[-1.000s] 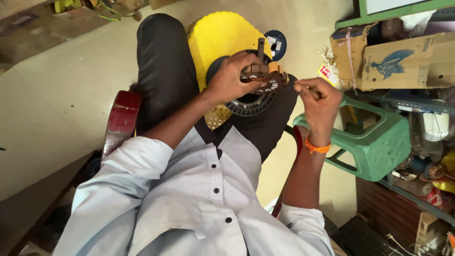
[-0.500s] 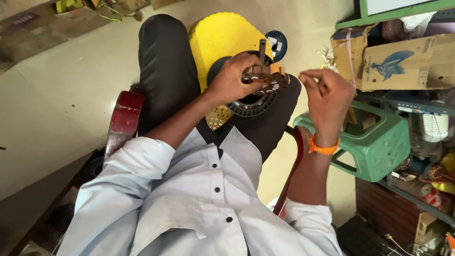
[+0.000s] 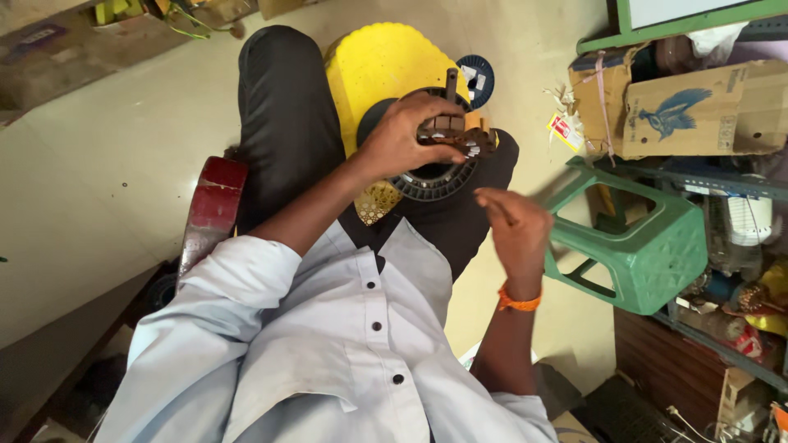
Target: The person sits on a chair with a small electric motor armature on their lap and inserts small brush components one at a time into slots around the commutator, pressing each into place by hand and turning the armature to reach the next slot.
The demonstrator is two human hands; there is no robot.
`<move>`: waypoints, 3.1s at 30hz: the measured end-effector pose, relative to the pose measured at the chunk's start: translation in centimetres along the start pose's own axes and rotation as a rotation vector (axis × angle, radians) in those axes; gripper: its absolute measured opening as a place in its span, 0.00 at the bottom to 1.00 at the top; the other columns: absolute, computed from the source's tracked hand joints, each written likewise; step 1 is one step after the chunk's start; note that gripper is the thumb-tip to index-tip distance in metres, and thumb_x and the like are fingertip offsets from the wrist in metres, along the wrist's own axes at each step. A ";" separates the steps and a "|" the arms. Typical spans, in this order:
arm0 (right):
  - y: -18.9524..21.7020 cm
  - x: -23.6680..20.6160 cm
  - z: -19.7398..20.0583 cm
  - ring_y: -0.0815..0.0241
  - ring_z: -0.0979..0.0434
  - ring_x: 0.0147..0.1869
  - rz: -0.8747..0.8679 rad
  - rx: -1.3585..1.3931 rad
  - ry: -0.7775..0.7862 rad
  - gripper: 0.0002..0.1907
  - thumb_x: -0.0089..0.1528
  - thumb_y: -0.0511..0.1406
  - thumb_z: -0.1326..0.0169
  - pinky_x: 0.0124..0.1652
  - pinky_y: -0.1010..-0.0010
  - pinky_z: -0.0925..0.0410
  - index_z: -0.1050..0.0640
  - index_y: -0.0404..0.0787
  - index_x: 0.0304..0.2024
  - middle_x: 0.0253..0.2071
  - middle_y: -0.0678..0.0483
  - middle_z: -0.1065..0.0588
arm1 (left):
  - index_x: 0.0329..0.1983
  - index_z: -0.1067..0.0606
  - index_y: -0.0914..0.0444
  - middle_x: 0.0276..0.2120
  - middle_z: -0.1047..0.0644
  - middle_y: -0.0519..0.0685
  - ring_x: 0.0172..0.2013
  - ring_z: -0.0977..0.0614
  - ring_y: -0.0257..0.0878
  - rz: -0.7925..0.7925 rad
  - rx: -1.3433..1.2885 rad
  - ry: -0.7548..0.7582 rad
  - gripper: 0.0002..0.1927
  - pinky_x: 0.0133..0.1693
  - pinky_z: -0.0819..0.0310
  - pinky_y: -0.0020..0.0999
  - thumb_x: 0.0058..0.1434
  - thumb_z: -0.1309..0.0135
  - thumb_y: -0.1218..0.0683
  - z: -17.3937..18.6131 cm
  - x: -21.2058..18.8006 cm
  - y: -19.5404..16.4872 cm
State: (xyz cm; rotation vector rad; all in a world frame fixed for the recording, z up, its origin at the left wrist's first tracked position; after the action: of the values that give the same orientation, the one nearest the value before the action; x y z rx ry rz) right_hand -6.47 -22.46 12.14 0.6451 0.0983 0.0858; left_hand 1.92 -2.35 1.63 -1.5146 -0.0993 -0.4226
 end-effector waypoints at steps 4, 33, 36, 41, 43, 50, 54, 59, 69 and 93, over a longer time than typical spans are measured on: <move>0.4 -0.5 -1.0 0.61 0.17 0.39 -0.036 0.059 -0.080 0.08 0.62 0.23 0.42 0.41 0.73 0.27 0.17 0.34 0.42 0.38 0.48 0.17 | 0.52 0.23 0.62 0.42 0.21 0.53 0.44 0.17 0.48 0.104 0.046 -0.002 0.25 0.48 0.24 0.41 0.55 0.27 0.50 -0.4 -0.3 0.6; 1.0 17.4 -2.6 0.53 0.21 0.34 0.402 -0.131 0.228 0.05 0.64 0.32 0.35 0.35 0.67 0.31 0.15 0.38 0.42 0.35 0.47 0.20 | 0.60 0.44 0.55 0.54 0.20 0.47 0.59 0.22 0.39 0.431 -0.763 0.240 0.31 0.60 0.28 0.38 0.64 0.36 0.55 0.8 0.7 1.6; 3.1 16.2 -0.4 0.57 0.24 0.32 0.430 -0.102 0.139 0.04 0.65 0.31 0.35 0.34 0.69 0.33 0.16 0.38 0.43 0.37 0.48 0.19 | 0.65 0.43 0.55 0.53 0.22 0.48 0.59 0.24 0.37 0.449 -0.715 0.252 0.32 0.62 0.31 0.37 0.65 0.36 0.55 0.7 0.7 1.4; 6.0 9.3 2.8 0.61 0.34 0.25 0.202 -0.131 -0.003 0.04 0.63 0.29 0.35 0.28 0.71 0.42 0.16 0.37 0.41 0.32 0.49 0.21 | 0.70 0.43 0.56 0.53 0.20 0.46 0.60 0.23 0.36 0.319 -0.474 0.254 0.33 0.65 0.36 0.37 0.68 0.38 0.54 1.0 0.7 0.9; 6.2 6.9 2.1 0.61 0.35 0.24 0.068 -0.076 -0.047 0.04 0.63 0.28 0.37 0.26 0.71 0.43 0.16 0.37 0.41 0.31 0.51 0.21 | 0.70 0.41 0.57 0.54 0.22 0.46 0.60 0.22 0.36 0.280 -0.468 0.241 0.32 0.65 0.35 0.37 0.69 0.39 0.53 0.8 0.6 1.0; 3.4 3.1 -4.0 0.58 0.21 0.37 0.246 -0.020 -0.253 0.03 0.66 0.29 0.38 0.39 0.67 0.30 0.18 0.37 0.42 0.36 0.49 0.21 | 0.62 0.27 0.60 0.55 0.23 0.48 0.58 0.21 0.38 0.234 -0.366 0.232 0.18 0.63 0.27 0.38 0.72 0.42 0.53 0.2 0.7 1.8; 1.1 0.8 -9.1 0.56 0.21 0.34 0.166 0.032 -0.355 0.03 0.64 0.27 0.40 0.36 0.66 0.31 0.18 0.37 0.40 0.33 0.49 0.22 | 0.59 0.27 0.59 0.55 0.23 0.48 0.58 0.18 0.41 0.227 -0.458 0.129 0.19 0.63 0.23 0.39 0.68 0.37 0.53 0.3 0.4 1.0; -1.5 -0.4 -7.2 0.56 0.23 0.33 0.141 -0.029 -0.413 0.07 0.61 0.25 0.42 0.35 0.67 0.32 0.17 0.38 0.40 0.32 0.49 0.22 | 0.57 0.26 0.62 0.46 0.20 0.51 0.49 0.17 0.46 0.058 -0.028 0.075 0.28 0.53 0.24 0.40 0.55 0.30 0.55 0.0 0.6 0.0; 2.9 7.5 1.4 0.59 0.26 0.31 0.427 -0.156 -0.308 0.06 0.63 0.23 0.34 0.31 0.69 0.36 0.18 0.33 0.42 0.32 0.49 0.22 | 0.48 0.24 0.63 0.42 0.21 0.54 0.44 0.16 0.46 0.146 -0.042 0.003 0.21 0.48 0.22 0.38 0.54 0.28 0.57 0.1 -0.1 -0.1; 5.7 8.8 2.7 0.66 0.34 0.27 0.299 -0.097 -0.061 0.04 0.66 0.27 0.34 0.30 0.73 0.41 0.18 0.34 0.41 0.33 0.50 0.23 | 0.81 0.52 0.51 0.59 0.30 0.50 0.62 0.25 0.37 0.228 -0.719 0.358 0.41 0.68 0.31 0.37 0.73 0.44 0.64 0.8 0.4 0.4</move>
State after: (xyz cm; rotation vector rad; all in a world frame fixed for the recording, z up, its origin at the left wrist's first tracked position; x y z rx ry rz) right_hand 2.33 -18.58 17.13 0.5616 -0.0615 0.3575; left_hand 2.61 -1.68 1.41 -2.0924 0.5563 -0.5719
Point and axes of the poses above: each hand's wrist, its own x-axis towards the middle knuckle, its own z-axis out of the back of the hand, y = z × x, the point moved 3 cm from there along x, towards the middle knuckle
